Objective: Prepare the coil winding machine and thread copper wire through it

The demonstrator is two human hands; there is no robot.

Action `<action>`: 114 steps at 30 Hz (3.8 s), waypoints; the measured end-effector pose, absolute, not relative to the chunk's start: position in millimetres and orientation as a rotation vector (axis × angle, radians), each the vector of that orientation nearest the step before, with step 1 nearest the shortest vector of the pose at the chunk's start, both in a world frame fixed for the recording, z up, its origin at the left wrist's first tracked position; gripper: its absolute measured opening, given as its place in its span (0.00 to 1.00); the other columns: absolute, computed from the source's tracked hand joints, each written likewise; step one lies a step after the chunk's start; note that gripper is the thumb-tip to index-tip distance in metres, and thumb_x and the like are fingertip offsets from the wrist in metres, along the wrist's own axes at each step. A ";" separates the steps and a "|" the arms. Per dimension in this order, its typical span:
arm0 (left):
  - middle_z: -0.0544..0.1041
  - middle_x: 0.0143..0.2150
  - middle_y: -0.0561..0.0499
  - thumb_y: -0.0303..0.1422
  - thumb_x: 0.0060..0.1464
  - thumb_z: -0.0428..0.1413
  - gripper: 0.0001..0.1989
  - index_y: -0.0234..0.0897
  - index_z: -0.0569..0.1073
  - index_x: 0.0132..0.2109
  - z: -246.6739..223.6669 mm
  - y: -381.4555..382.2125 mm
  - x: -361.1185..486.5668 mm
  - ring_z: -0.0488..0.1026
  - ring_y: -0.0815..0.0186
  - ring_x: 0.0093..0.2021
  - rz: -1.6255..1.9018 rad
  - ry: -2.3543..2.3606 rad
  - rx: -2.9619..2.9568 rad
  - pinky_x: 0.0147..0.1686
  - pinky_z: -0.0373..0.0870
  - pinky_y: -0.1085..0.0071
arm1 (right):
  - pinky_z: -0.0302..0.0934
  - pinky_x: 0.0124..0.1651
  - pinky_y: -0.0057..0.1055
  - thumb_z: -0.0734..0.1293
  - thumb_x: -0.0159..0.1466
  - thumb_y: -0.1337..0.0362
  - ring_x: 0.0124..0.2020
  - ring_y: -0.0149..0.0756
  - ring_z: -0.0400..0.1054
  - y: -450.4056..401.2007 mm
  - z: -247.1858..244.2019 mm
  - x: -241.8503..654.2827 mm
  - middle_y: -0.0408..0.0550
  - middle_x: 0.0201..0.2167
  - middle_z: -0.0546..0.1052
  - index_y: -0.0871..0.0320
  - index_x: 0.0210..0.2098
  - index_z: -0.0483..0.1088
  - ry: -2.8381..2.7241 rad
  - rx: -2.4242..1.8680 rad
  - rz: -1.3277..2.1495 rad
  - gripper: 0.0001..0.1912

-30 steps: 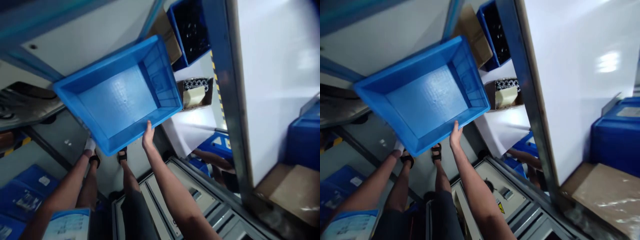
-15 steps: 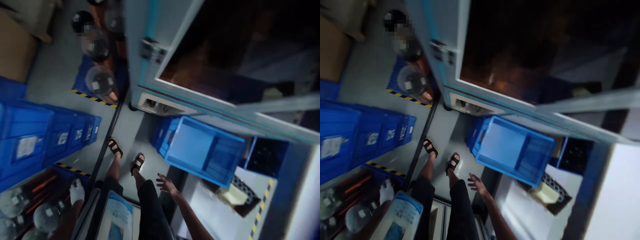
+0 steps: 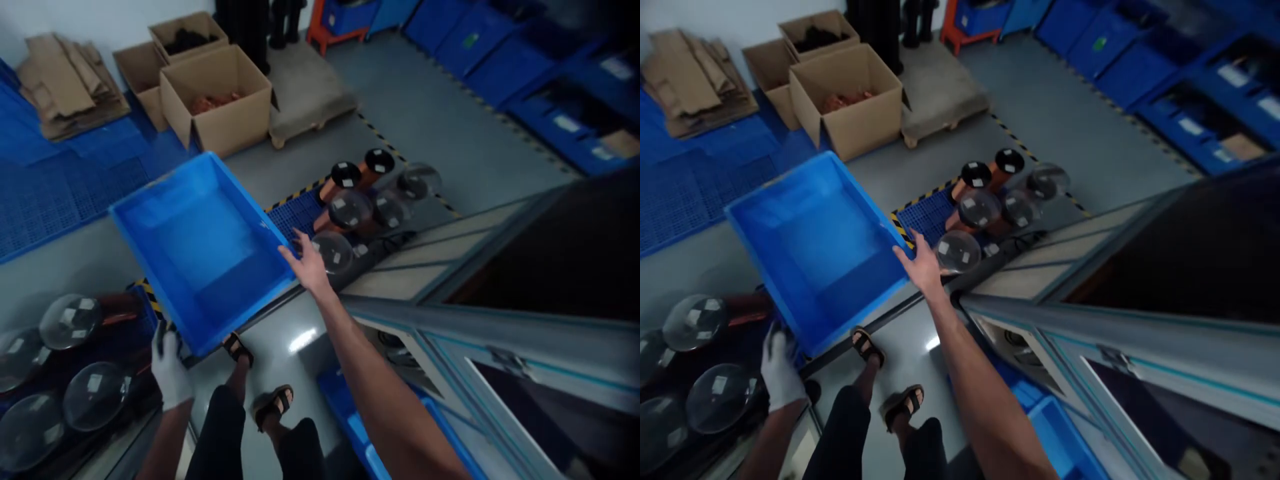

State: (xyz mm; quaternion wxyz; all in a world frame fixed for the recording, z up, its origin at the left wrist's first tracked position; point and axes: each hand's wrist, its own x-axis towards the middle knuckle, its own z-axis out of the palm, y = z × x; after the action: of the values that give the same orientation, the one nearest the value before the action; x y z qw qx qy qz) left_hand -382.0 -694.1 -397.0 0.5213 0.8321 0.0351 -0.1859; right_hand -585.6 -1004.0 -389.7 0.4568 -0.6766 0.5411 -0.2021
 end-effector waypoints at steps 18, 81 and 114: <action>0.80 0.68 0.43 0.41 0.73 0.51 0.28 0.45 0.71 0.75 -385.8 -793.4 -254.5 0.78 0.51 0.67 -0.840 -0.220 2.415 0.65 0.74 0.59 | 0.70 0.55 0.59 0.50 0.76 0.39 0.50 0.63 0.79 -964.1 -398.0 -487.2 0.74 0.57 0.81 0.58 0.72 0.67 2.055 -1.639 0.187 0.39; 0.77 0.72 0.51 0.37 0.72 0.56 0.27 0.51 0.71 0.75 -436.4 -1951.2 -124.6 0.77 0.55 0.68 -1.063 -1.925 1.886 0.67 0.73 0.63 | 0.73 0.55 0.41 0.57 0.77 0.60 0.55 0.51 0.80 -1767.2 -441.1 -344.3 0.60 0.64 0.78 0.56 0.68 0.67 2.774 -0.281 -0.374 0.24; 0.81 0.67 0.53 0.38 0.73 0.55 0.28 0.57 0.69 0.76 -470.9 -2566.9 -664.4 0.79 0.63 0.61 -1.112 -2.297 1.672 0.59 0.72 0.73 | 0.75 0.53 0.44 0.58 0.77 0.56 0.54 0.52 0.82 -2332.4 -465.8 -821.7 0.60 0.59 0.81 0.53 0.66 0.67 2.836 0.165 -0.308 0.22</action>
State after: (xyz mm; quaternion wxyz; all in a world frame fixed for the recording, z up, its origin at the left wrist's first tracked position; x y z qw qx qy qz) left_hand -664.4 -2566.9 -470.9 0.0454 0.5475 -0.7521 -0.3641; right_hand -821.7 -2332.4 -465.8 0.1415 0.0572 0.9825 -0.1067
